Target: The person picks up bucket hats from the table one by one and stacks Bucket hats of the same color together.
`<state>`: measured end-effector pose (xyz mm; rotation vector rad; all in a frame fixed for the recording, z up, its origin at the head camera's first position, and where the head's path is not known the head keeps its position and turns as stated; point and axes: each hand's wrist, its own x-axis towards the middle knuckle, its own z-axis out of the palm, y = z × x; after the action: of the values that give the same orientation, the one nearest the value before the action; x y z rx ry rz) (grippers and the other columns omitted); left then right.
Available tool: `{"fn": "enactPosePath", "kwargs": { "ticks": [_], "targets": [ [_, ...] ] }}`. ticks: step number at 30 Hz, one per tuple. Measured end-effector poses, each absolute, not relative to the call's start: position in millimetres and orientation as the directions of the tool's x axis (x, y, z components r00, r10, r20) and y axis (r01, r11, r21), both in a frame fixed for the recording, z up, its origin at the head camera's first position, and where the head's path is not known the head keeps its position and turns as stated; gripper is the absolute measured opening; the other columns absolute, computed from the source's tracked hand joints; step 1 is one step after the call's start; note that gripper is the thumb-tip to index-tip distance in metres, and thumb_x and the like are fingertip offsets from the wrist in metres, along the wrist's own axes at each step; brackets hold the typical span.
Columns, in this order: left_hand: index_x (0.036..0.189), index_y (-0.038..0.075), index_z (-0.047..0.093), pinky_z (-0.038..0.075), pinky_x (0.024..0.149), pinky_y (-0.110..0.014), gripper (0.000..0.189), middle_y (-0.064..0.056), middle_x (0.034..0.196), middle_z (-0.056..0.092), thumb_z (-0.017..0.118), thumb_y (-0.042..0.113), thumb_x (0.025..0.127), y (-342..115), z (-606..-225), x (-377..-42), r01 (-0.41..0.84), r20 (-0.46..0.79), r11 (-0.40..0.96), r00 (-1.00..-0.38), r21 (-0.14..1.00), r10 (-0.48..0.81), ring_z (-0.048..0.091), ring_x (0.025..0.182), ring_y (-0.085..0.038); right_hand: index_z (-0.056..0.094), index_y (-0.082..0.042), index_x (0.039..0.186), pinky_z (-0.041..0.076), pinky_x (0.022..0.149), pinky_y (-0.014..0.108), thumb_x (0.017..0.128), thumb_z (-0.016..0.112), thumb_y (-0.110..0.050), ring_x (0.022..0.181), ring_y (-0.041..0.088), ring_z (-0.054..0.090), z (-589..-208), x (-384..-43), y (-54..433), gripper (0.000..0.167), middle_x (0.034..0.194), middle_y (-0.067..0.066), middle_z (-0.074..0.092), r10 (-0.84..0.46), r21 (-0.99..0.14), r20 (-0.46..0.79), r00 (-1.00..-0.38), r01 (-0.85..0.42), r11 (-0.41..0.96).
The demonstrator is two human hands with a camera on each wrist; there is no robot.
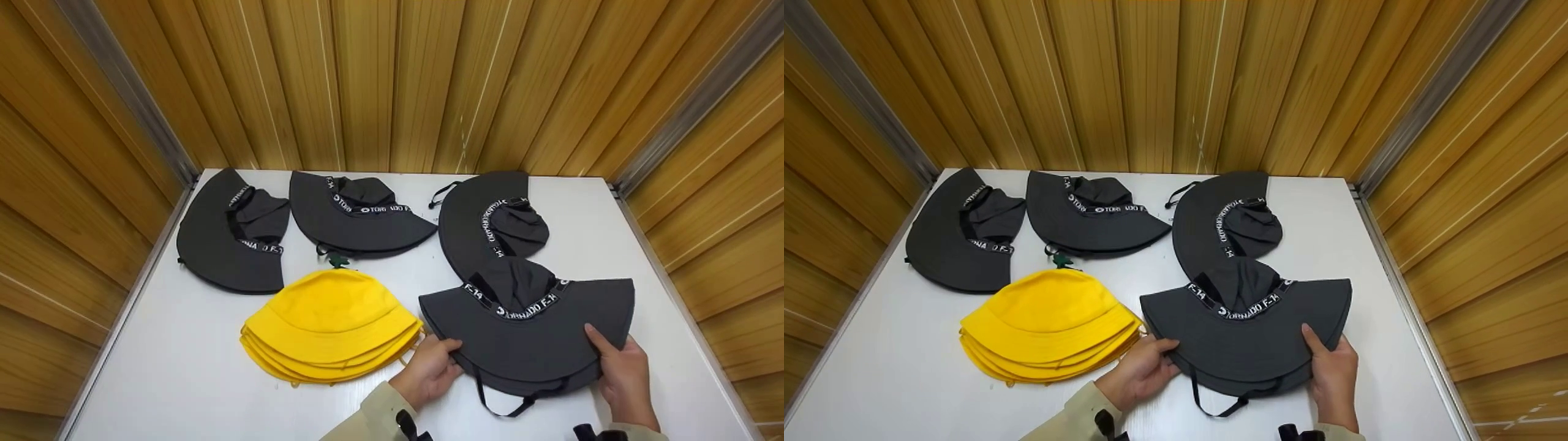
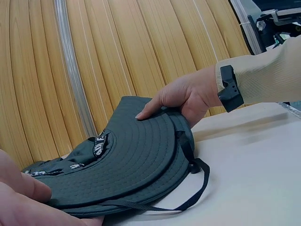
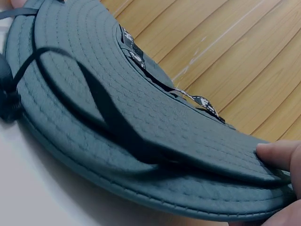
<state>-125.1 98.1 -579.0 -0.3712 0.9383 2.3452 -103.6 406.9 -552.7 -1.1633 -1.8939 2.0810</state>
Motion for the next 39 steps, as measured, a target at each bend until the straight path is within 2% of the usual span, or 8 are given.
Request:
{"fn": "enactPosePath", "kwargs": {
  "ticks": [7, 10, 14, 22, 26, 30, 33, 39],
  "targets": [
    [0.153, -0.010, 0.027, 0.046, 0.113, -0.055, 0.058, -0.031, 0.147, 0.051, 0.047, -0.004, 0.099, 92.2, -574.5, -122.2, -0.621, -0.461, -0.534, -0.784, 0.574, 0.415, 0.051, 0.138, -0.043, 0.042, -0.002, 0.154, 0.056, 0.075, 0.009, 0.088, 0.081, -0.041, 0.078, -0.014, 0.061, -561.4, -105.0, 411.3, 0.086, 0.142, 0.012, 0.057, 0.595, -0.863, -0.370, -0.713, 0.501, 0.063],
    [0.154, -0.012, 0.024, 0.047, 0.113, -0.053, 0.062, -0.031, 0.148, 0.050, 0.051, -0.003, 0.098, 87.3, -569.2, -120.2, -0.638, -0.483, -0.489, -0.770, 0.595, 0.417, 0.053, 0.137, -0.042, 0.033, 0.001, 0.157, 0.058, 0.090, 0.019, 0.091, 0.076, -0.044, 0.105, 0.008, 0.068, -563.5, -106.6, 414.1, 0.091, 0.157, 0.028, 0.040, 0.604, -0.821, -0.334, -0.724, 0.539, 0.191],
    [0.155, -0.013, 0.021, 0.040, 0.118, -0.054, 0.068, -0.029, 0.148, 0.051, 0.055, -0.001, 0.098, 79.1, -558.6, -117.4, -0.661, -0.499, -0.411, -0.747, 0.627, 0.440, 0.053, 0.138, -0.038, 0.014, 0.006, 0.160, 0.042, 0.118, 0.049, 0.092, 0.074, -0.045, 0.145, 0.046, 0.038, -562.5, -107.8, 417.0, 0.104, 0.160, 0.037, 0.027, 0.589, -0.764, -0.317, -0.743, 0.568, 0.306],
    [0.153, -0.019, -0.001, 0.013, 0.127, -0.059, 0.088, -0.038, 0.155, 0.029, 0.061, 0.002, 0.094, 63.1, -533.6, -104.8, -0.612, -0.449, -0.307, -0.765, 0.729, 0.461, 0.022, 0.154, -0.046, 0.019, 0.019, 0.153, 0.034, 0.114, 0.064, 0.093, 0.072, -0.044, 0.132, 0.056, 0.038, -557.1, -106.4, 418.9, 0.102, 0.142, 0.045, 0.036, 0.566, -0.615, -0.227, -0.793, 0.567, 0.548],
    [0.156, -0.014, -0.001, 0.010, 0.127, -0.062, 0.094, -0.039, 0.150, 0.028, 0.065, 0.004, 0.091, 59.4, -522.2, -96.3, -0.603, -0.453, -0.257, -0.763, 0.755, 0.461, 0.021, 0.152, -0.051, 0.027, 0.020, 0.149, 0.027, 0.112, 0.066, 0.092, 0.073, -0.041, 0.132, 0.057, 0.031, -553.2, -105.5, 418.0, 0.096, 0.137, 0.044, 0.040, 0.552, -0.552, -0.180, -0.814, 0.548, 0.628],
    [0.160, -0.002, 0.011, 0.016, 0.127, -0.062, 0.091, -0.033, 0.155, 0.025, 0.068, 0.007, 0.090, 59.1, -513.7, -93.6, -0.581, -0.435, -0.194, -0.756, 0.790, 0.489, 0.028, 0.149, -0.050, 0.032, 0.018, 0.147, 0.023, 0.108, 0.067, 0.091, 0.073, -0.043, 0.136, 0.060, 0.021, -545.7, -105.8, 415.2, 0.093, 0.142, 0.046, 0.035, 0.541, -0.515, -0.169, -0.824, 0.542, 0.664],
    [0.155, 0.005, 0.036, 0.033, 0.123, -0.055, 0.070, -0.023, 0.152, 0.040, 0.068, 0.009, 0.094, 60.7, -514.8, -100.1, -0.481, -0.355, -0.103, -0.760, 0.871, 0.545, 0.042, 0.143, -0.041, 0.036, 0.011, 0.149, 0.028, 0.106, 0.069, 0.092, 0.070, -0.050, 0.138, 0.061, 0.018, -536.2, -111.0, 412.7, 0.090, 0.149, 0.046, 0.024, 0.540, -0.526, -0.199, -0.818, 0.554, 0.645],
    [0.144, 0.021, 0.058, 0.043, 0.119, -0.038, 0.048, -0.001, 0.148, 0.057, 0.068, 0.032, 0.098, 76.5, -526.8, -122.3, -0.006, -0.203, 0.331, -0.799, 0.944, 0.565, 0.050, 0.141, -0.020, 0.051, 0.003, 0.144, 0.033, 0.105, 0.070, 0.096, 0.063, -0.054, 0.139, 0.062, 0.021, -518.8, -129.9, 402.3, 0.075, 0.153, 0.043, 0.022, 0.496, -0.576, -0.157, -0.854, 0.487, 0.656]
  ]
}}
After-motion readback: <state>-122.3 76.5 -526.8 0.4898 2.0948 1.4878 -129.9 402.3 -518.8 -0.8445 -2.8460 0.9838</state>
